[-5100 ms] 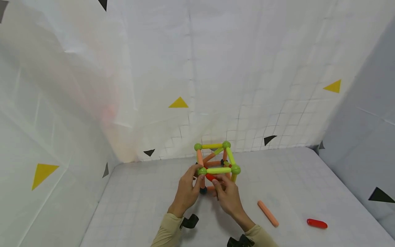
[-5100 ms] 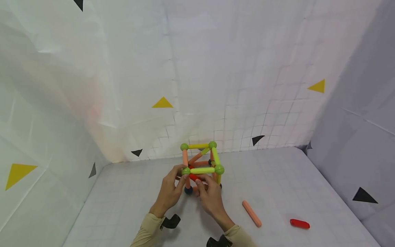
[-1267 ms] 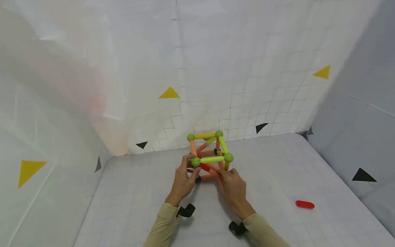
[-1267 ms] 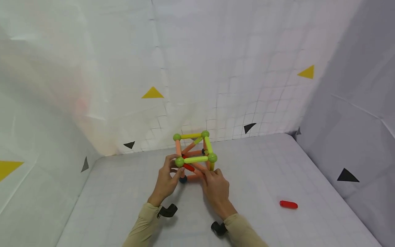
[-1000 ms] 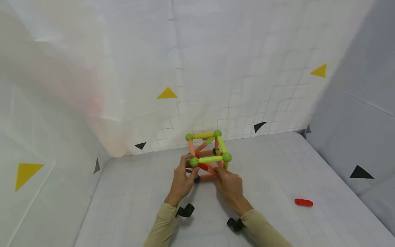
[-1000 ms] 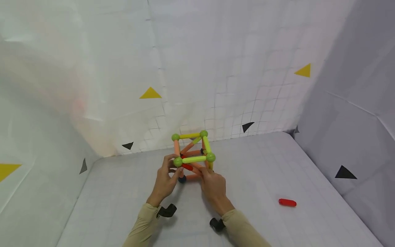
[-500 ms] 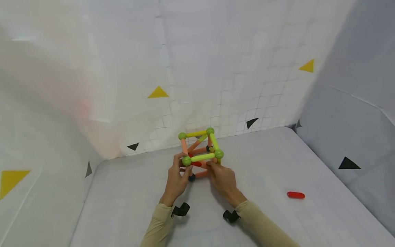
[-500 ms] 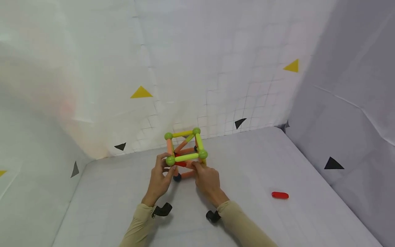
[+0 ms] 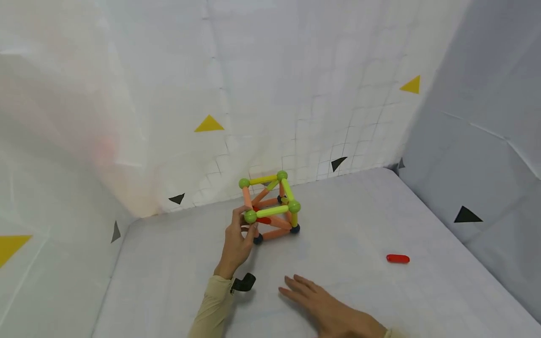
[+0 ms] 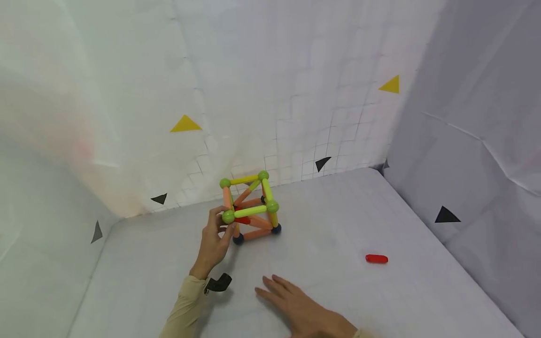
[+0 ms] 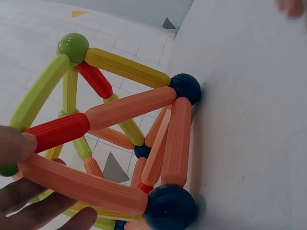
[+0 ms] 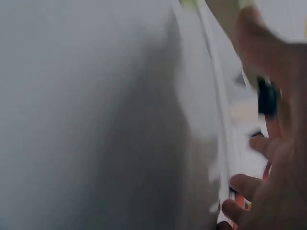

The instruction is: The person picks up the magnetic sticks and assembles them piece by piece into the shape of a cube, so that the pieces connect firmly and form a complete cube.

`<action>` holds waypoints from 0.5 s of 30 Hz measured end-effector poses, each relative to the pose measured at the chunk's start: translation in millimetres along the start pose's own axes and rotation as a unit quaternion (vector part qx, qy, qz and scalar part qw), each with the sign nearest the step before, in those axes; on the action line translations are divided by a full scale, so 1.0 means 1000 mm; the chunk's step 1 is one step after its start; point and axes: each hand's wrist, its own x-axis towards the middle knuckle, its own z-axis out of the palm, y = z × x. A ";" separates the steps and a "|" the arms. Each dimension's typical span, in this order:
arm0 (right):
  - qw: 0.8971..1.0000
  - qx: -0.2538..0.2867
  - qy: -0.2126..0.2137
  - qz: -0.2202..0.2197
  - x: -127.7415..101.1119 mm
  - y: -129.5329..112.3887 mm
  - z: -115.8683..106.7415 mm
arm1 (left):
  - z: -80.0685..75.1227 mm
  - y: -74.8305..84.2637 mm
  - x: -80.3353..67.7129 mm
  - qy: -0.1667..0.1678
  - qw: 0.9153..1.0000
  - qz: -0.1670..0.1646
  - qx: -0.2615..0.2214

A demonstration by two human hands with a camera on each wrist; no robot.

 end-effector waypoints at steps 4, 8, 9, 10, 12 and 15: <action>0.993 -0.060 -0.073 -0.066 -0.003 -0.019 0.027 | -0.002 -0.001 0.001 0.001 1.000 0.002 0.005; 0.971 -0.173 -0.073 -0.148 0.003 -0.029 0.064 | -0.003 0.000 0.003 0.000 1.000 -0.006 0.008; 0.960 -0.218 -0.061 -0.167 0.004 -0.031 0.075 | -0.003 0.001 0.003 -0.001 1.000 -0.009 0.007; 0.945 -0.268 -0.050 -0.183 0.007 -0.033 0.085 | -0.002 0.001 0.002 -0.002 1.000 -0.011 0.006; 0.899 -0.381 -0.008 -0.218 0.013 -0.039 0.106 | -0.001 0.002 0.001 -0.002 1.000 -0.015 0.004; 0.856 -0.458 0.029 -0.237 0.026 -0.043 0.123 | 0.000 0.003 0.002 -0.005 1.000 -0.018 -0.006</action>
